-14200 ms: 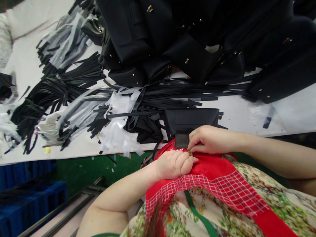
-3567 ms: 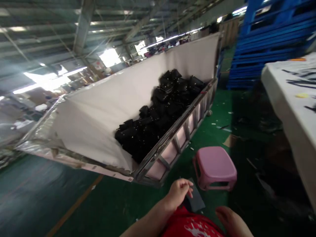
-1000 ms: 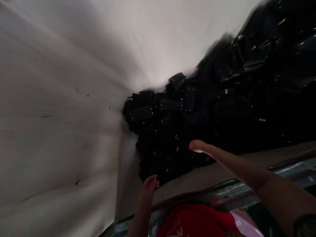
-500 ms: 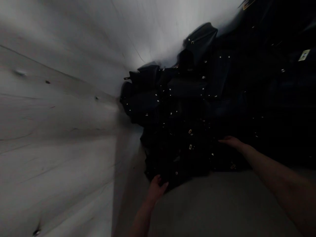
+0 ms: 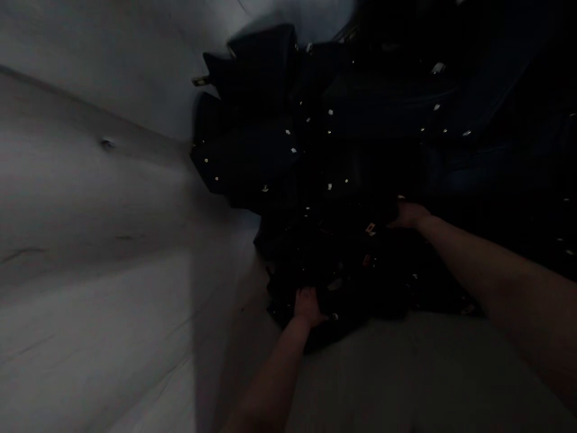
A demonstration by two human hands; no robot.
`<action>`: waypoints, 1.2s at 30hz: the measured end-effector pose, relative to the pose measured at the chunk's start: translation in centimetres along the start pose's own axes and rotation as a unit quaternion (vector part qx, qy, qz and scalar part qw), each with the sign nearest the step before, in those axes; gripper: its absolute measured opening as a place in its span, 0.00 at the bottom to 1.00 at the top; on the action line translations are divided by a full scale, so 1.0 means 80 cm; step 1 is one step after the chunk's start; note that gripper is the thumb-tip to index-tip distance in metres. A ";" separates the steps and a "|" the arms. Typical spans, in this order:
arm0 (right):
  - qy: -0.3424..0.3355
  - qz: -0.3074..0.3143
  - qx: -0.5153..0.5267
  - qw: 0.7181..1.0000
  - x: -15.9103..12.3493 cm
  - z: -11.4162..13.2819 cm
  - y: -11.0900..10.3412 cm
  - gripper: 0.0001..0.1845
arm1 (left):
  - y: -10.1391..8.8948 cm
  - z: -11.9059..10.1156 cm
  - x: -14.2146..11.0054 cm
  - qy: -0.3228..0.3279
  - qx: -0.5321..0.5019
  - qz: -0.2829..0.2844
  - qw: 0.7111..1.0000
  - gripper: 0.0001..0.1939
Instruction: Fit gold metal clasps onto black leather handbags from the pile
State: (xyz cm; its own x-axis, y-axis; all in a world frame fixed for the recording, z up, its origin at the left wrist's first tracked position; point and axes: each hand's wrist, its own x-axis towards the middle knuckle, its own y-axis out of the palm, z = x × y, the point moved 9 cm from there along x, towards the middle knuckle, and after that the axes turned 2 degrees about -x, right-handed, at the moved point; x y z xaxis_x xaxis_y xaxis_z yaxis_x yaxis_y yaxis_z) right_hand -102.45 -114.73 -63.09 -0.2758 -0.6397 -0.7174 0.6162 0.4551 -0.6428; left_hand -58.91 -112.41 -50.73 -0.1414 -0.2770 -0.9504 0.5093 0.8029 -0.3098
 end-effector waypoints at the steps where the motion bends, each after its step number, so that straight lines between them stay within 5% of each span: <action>1: 0.014 0.018 -0.009 1.000 -0.001 -0.001 0.006 0.47 | 0.008 -0.001 0.010 -0.003 0.000 0.016 1.000 0.54; 6: 0.076 0.080 -0.043 0.993 -0.036 0.003 0.021 0.39 | 0.050 0.005 0.034 -0.033 -0.010 0.083 0.996 0.51; 12: 0.056 0.139 0.015 0.989 -0.086 0.012 -0.010 0.22 | 0.071 0.014 0.020 -0.037 -0.065 0.143 0.987 0.40; 17: -0.099 0.271 0.163 0.943 -0.180 0.030 0.001 0.15 | 0.017 0.052 0.007 -0.004 -0.094 0.053 0.994 0.24; 20: -0.208 0.332 0.116 0.912 -0.246 0.057 0.055 0.11 | -0.038 0.098 0.006 -0.030 -0.074 -0.045 0.996 0.24; 22: -0.215 0.311 0.071 0.923 -0.264 0.073 0.097 0.11 | -0.075 0.122 0.014 -0.048 -0.057 -0.108 0.991 0.27; 26: -0.159 0.205 -0.011 0.966 -0.243 0.099 0.147 0.18 | -0.121 0.138 0.046 -0.059 -0.036 -0.173 0.982 0.26; 30: -0.063 0.115 -0.050 0.990 -0.192 0.091 0.151 0.38 | -0.129 0.128 0.058 -0.085 -0.025 -0.222 0.971 0.24; 36: 0.013 0.179 -0.022 0.983 -0.142 0.045 0.183 0.73 | -0.154 0.107 0.000 -0.063 0.040 -0.362 0.929 0.17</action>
State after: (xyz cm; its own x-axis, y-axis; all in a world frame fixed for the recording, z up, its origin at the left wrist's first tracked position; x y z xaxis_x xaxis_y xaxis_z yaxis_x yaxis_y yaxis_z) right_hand -87.67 -103.05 -63.37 -0.0657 -0.4179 -0.9061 0.6443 0.6757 -0.3583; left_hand -57.95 -126.84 -46.70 -0.3739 -0.7922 -0.4823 0.3826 0.3420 -0.8583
